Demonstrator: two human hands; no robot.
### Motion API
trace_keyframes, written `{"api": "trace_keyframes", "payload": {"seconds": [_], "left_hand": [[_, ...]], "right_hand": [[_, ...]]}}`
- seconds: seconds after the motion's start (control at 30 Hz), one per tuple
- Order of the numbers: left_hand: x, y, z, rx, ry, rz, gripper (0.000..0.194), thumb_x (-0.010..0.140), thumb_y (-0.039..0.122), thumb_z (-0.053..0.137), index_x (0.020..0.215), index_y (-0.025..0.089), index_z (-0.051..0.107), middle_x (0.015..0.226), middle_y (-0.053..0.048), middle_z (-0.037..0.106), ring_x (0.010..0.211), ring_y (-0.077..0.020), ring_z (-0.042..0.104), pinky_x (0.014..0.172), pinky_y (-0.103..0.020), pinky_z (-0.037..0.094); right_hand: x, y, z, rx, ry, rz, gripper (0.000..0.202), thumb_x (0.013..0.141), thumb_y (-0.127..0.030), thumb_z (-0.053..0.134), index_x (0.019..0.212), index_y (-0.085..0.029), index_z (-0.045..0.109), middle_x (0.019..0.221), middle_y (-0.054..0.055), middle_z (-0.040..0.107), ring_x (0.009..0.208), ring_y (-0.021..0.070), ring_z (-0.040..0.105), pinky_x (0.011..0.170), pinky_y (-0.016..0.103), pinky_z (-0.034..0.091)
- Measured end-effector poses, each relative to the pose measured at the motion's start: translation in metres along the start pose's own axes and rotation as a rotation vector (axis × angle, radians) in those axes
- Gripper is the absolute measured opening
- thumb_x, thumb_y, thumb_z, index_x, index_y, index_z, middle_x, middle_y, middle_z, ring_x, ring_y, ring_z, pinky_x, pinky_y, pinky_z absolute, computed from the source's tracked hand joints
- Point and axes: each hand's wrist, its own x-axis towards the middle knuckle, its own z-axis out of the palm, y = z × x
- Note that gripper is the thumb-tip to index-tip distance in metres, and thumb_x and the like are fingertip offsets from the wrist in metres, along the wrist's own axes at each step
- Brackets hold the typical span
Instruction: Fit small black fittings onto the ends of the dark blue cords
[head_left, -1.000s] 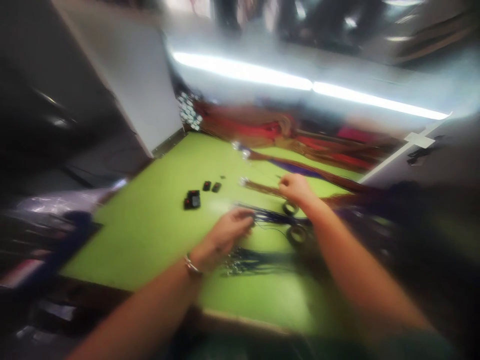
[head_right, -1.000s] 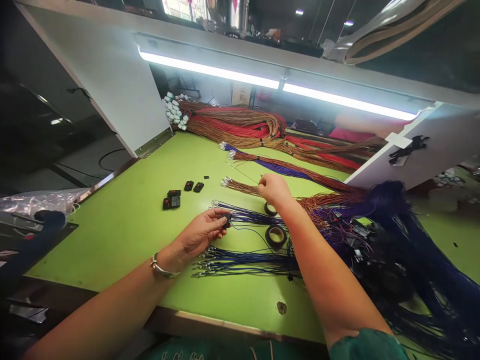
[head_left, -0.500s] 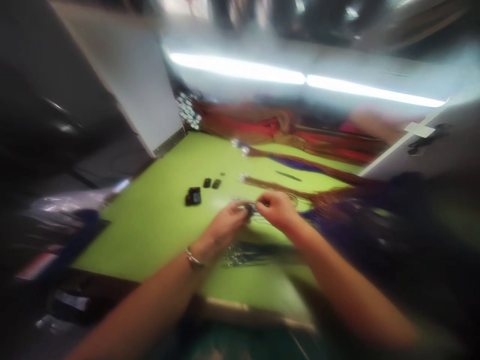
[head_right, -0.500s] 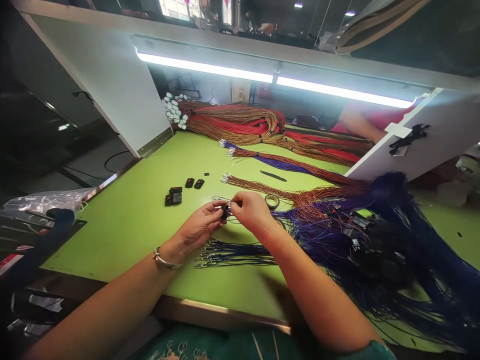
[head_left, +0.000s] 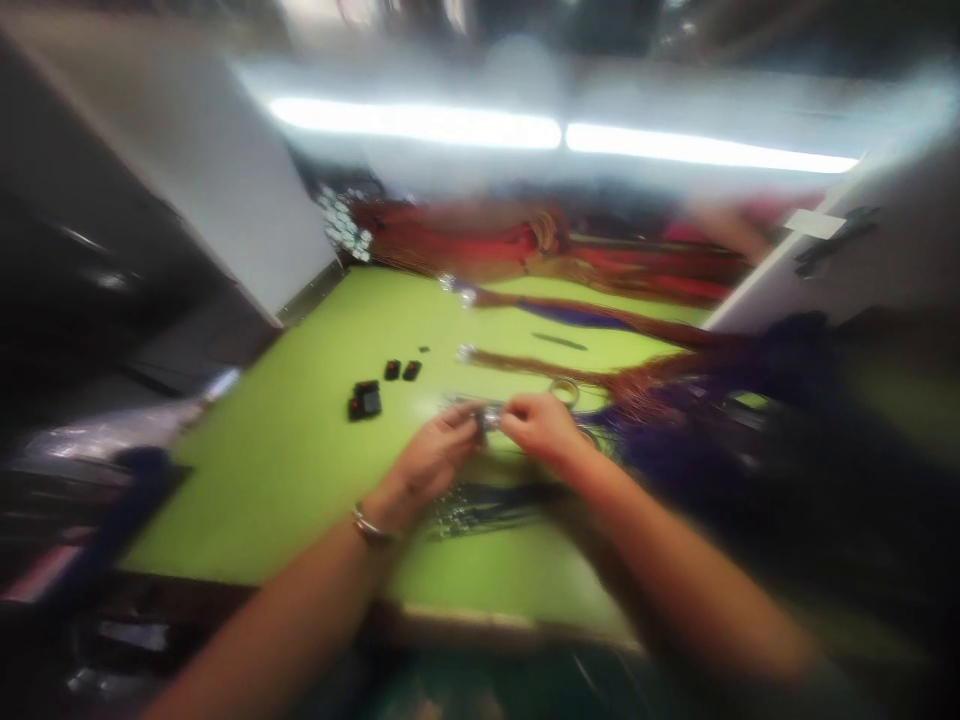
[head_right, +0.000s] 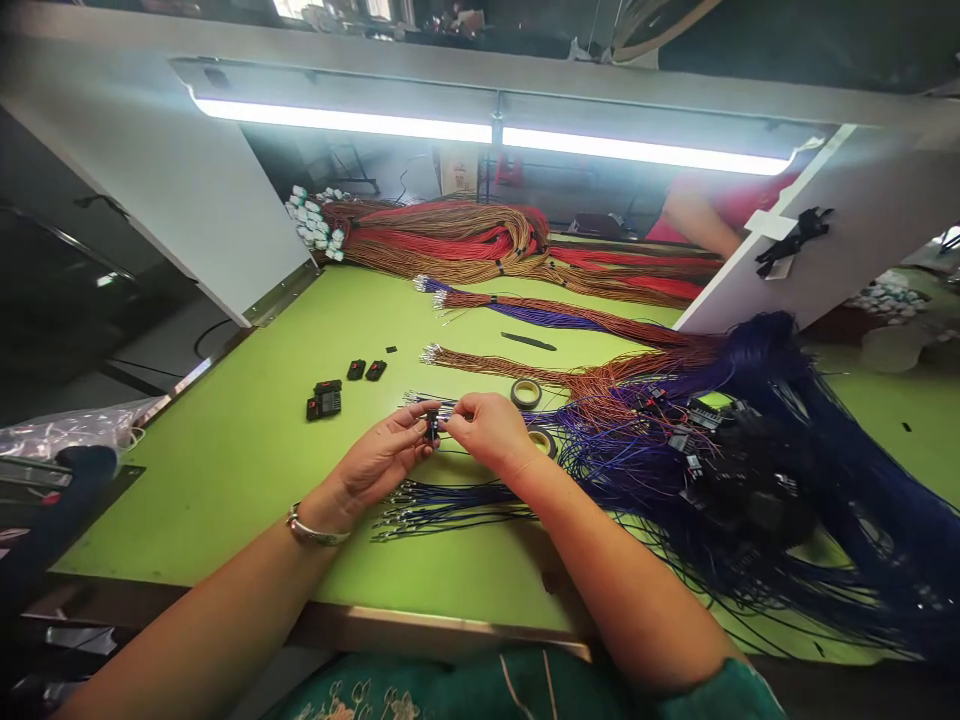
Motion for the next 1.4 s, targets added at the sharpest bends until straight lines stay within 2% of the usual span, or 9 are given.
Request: {"api": "trace_keyframes", "payload": {"seconds": [0.33, 0.47, 0.6, 0.73, 0.87, 1.07, 1.23, 1.4], "left_hand": [[-0.003, 0.001, 0.002, 0.061, 0.014, 0.033, 0.029, 0.066, 0.016, 0.075, 0.094, 0.016, 0.068, 0.088, -0.004, 0.067, 0.068, -0.0085, 0.058, 0.063, -0.021, 0.046], [-0.002, -0.001, 0.0, 0.186, 0.012, 0.129, 0.029, 0.066, 0.019, 0.075, 0.094, 0.016, 0.068, 0.088, -0.005, 0.068, 0.069, -0.0102, 0.059, 0.062, -0.021, 0.046], [0.0, -0.006, -0.005, 0.322, 0.001, 0.24, 0.029, 0.067, 0.02, 0.074, 0.095, 0.016, 0.068, 0.083, -0.005, 0.068, 0.072, -0.0125, 0.06, 0.064, -0.022, 0.047], [0.003, -0.01, -0.006, 0.358, -0.058, 0.22, 0.03, 0.069, 0.022, 0.073, 0.099, 0.017, 0.068, 0.084, -0.005, 0.069, 0.074, -0.0136, 0.061, 0.067, -0.024, 0.047], [0.002, -0.01, -0.004, 0.296, -0.051, 0.169, 0.029, 0.069, 0.023, 0.073, 0.098, 0.017, 0.068, 0.087, -0.006, 0.07, 0.067, -0.0113, 0.06, 0.063, -0.024, 0.046], [0.0, -0.006, -0.001, 0.213, -0.012, 0.104, 0.032, 0.065, 0.023, 0.076, 0.095, 0.016, 0.069, 0.086, -0.006, 0.069, 0.064, -0.0097, 0.06, 0.061, -0.022, 0.046], [-0.001, -0.007, 0.0, 0.209, -0.048, 0.147, 0.029, 0.067, 0.021, 0.075, 0.094, 0.016, 0.069, 0.08, -0.005, 0.069, 0.064, -0.0102, 0.06, 0.064, -0.023, 0.047], [0.0, -0.01, -0.001, 0.291, -0.078, 0.142, 0.026, 0.067, 0.023, 0.074, 0.091, 0.014, 0.07, 0.066, -0.003, 0.065, 0.065, -0.0138, 0.061, 0.065, -0.026, 0.048]], "right_hand": [[0.0, 0.004, 0.005, -0.009, -0.005, 0.01, 0.019, 0.068, -0.022, 0.049, 0.06, -0.015, 0.065, 0.057, 0.0, 0.059, 0.056, 0.0101, 0.047, 0.054, 0.021, 0.032], [0.0, 0.003, 0.003, -0.007, -0.031, 0.03, 0.018, 0.066, -0.023, 0.049, 0.058, -0.015, 0.063, 0.054, 0.0, 0.055, 0.053, 0.0099, 0.044, 0.053, 0.022, 0.031], [0.002, 0.006, 0.001, 0.083, -0.103, 0.03, 0.018, 0.064, -0.024, 0.048, 0.051, -0.015, 0.056, 0.047, -0.003, 0.045, 0.05, 0.0085, 0.038, 0.049, 0.022, 0.027], [0.004, 0.01, 0.002, 0.183, -0.176, 0.057, 0.018, 0.063, -0.023, 0.047, 0.048, -0.014, 0.051, 0.046, -0.004, 0.039, 0.049, 0.0072, 0.035, 0.047, 0.02, 0.026], [0.001, 0.006, 0.004, 0.145, -0.097, 0.003, 0.014, 0.064, -0.02, 0.049, 0.053, -0.014, 0.056, 0.05, -0.003, 0.048, 0.051, 0.0073, 0.041, 0.05, 0.019, 0.031], [-0.006, -0.003, -0.003, 0.306, -0.163, 0.187, 0.012, 0.065, -0.021, 0.05, 0.06, -0.014, 0.058, 0.05, -0.002, 0.054, 0.042, 0.0074, 0.047, 0.045, 0.018, 0.036], [-0.006, 0.002, 0.001, 0.154, -0.076, 0.039, 0.013, 0.064, -0.018, 0.051, 0.056, -0.014, 0.06, 0.049, -0.003, 0.052, 0.049, 0.0074, 0.044, 0.049, 0.019, 0.034], [-0.006, 0.011, 0.012, 0.07, -0.064, 0.015, 0.013, 0.064, -0.017, 0.051, 0.056, -0.014, 0.06, 0.051, -0.003, 0.052, 0.051, 0.008, 0.042, 0.051, 0.02, 0.031]]}}
